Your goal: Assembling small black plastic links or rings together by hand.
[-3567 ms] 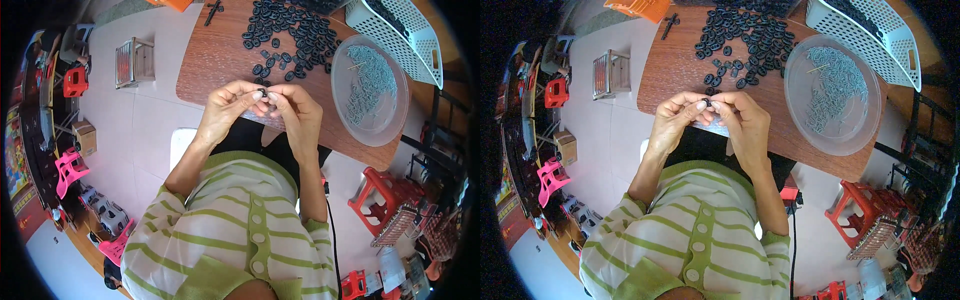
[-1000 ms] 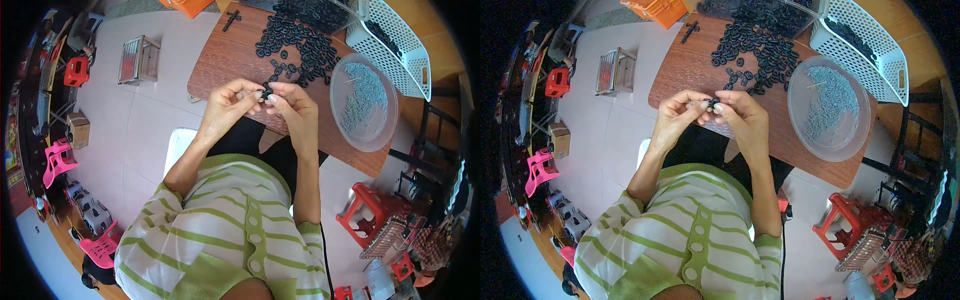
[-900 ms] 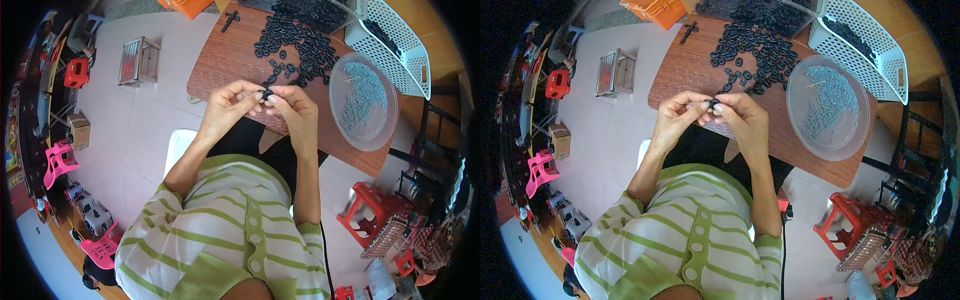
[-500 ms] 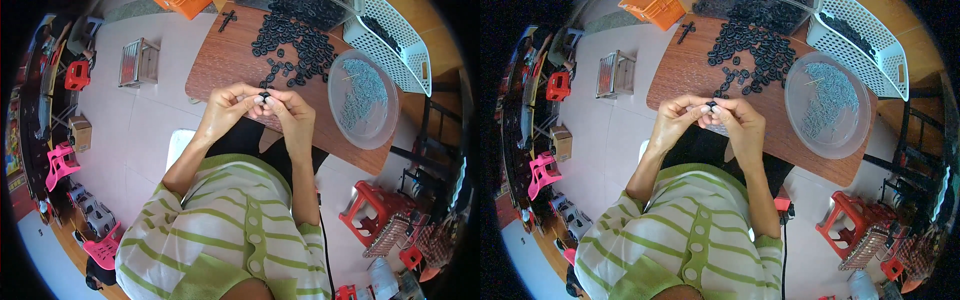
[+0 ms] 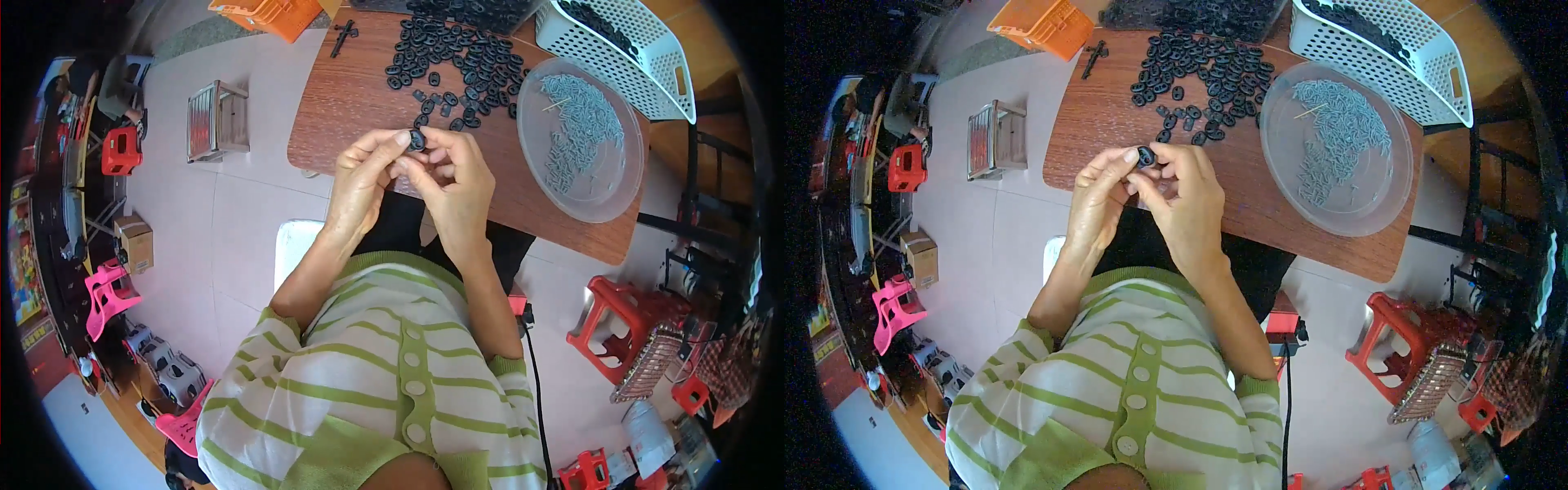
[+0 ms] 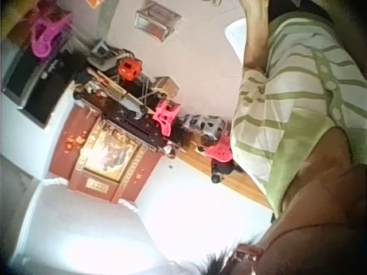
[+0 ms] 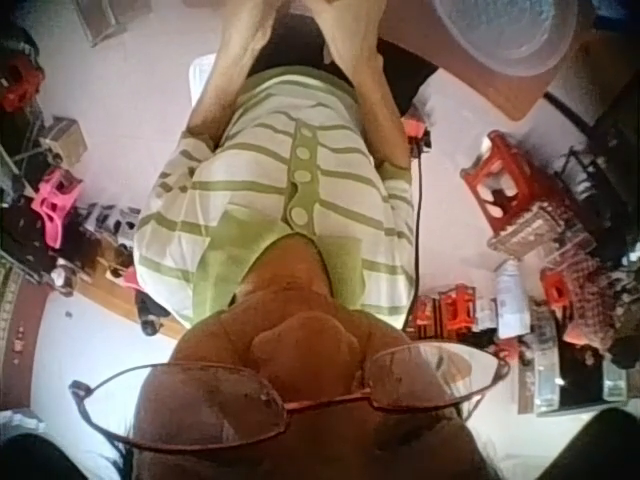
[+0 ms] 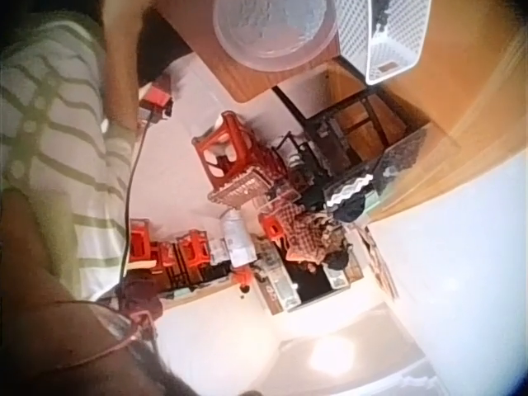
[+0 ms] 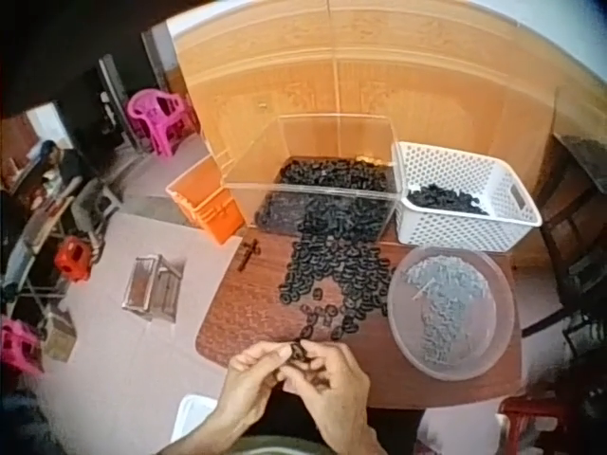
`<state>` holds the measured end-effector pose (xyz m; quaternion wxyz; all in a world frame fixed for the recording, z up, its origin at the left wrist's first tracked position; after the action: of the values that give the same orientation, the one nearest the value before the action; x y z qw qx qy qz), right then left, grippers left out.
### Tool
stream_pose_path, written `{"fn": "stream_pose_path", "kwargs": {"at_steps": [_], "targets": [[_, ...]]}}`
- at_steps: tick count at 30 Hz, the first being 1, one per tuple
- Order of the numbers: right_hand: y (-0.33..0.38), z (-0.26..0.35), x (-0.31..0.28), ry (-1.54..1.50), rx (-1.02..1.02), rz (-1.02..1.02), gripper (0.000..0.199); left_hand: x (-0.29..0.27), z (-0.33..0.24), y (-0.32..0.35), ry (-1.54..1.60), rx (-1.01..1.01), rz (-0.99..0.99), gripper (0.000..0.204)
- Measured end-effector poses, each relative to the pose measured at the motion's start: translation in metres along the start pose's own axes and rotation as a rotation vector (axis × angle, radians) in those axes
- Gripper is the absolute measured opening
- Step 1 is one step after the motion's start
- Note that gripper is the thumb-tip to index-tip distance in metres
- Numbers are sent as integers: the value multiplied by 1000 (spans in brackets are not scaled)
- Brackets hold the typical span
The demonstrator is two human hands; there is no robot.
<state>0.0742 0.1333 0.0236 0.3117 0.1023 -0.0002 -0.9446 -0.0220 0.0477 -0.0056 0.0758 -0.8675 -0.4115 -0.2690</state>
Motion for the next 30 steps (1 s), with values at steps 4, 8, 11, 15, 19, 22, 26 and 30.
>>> {"fn": "stream_pose_path", "kwargs": {"at_steps": [4,8,11,15,19,22,26,30], "targets": [[0,4,-4,93,-145,-88,30,3,6,2,41,7,5,11],[-3,3,-10,148,-105,-29,26,10,2,0,-22,62,21,12],[-5,-1,-15,74,-2,78,22,9,-2,-3,-144,117,139,16],[-3,-17,-17,-221,171,277,18,11,-8,0,-269,149,417,25],[3,-19,-15,-263,212,370,16,9,-4,6,-205,212,422,21],[6,-20,-12,-287,208,394,13,6,-2,8,-218,249,409,19],[3,-24,-5,-257,219,376,12,-5,7,6,-201,215,349,17],[-7,-28,-6,-261,244,350,10,2,2,-4,-252,226,341,19]]}}
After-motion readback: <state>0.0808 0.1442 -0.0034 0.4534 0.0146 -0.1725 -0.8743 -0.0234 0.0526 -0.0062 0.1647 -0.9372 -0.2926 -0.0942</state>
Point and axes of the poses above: each hand's wrist, its own y-axis away from the middle knuckle, its own x-axis out of the palm, z = x × y, the point moved 6 cm from there along -y, towards the middle knuckle, and after that the axes turned 15 degrees about x, right-handed, at the moved point
